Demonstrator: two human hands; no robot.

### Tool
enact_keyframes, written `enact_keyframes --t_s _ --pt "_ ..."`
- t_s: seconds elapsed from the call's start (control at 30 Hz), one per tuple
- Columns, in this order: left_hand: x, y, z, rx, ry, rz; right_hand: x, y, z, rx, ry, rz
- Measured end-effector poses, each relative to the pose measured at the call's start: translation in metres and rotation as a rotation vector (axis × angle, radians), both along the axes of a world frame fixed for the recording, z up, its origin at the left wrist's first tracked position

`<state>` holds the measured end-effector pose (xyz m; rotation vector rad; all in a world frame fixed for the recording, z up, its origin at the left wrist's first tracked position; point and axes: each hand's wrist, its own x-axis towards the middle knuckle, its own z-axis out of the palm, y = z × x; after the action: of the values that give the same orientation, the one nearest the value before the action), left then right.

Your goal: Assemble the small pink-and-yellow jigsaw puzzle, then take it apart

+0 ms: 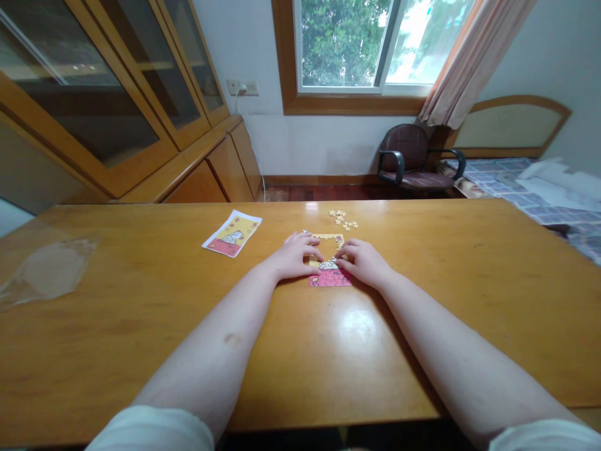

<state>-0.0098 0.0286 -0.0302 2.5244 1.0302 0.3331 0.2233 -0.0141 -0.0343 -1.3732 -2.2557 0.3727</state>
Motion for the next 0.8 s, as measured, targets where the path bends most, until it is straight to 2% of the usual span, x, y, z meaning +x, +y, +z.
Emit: enact_keyframes --t_s 0.3,0.63,0.8 --pt "-0.0005 0.0003 -0.0006 -0.002 -0.009 -0.010 0.0018 0.0009 -0.0007 0.006 0.075 -0.025" --pt "0.0004 -0.0015 0.0018 -0.010 -0.013 -0.007 0.0026 0.0011 -0.0021 0.043 0.033 0.087" --pt "0.0009 -0.0018 0.0032 -0.016 -0.011 0.000 0.0055 0.0016 -0.0016 0.036 0.058 0.039"
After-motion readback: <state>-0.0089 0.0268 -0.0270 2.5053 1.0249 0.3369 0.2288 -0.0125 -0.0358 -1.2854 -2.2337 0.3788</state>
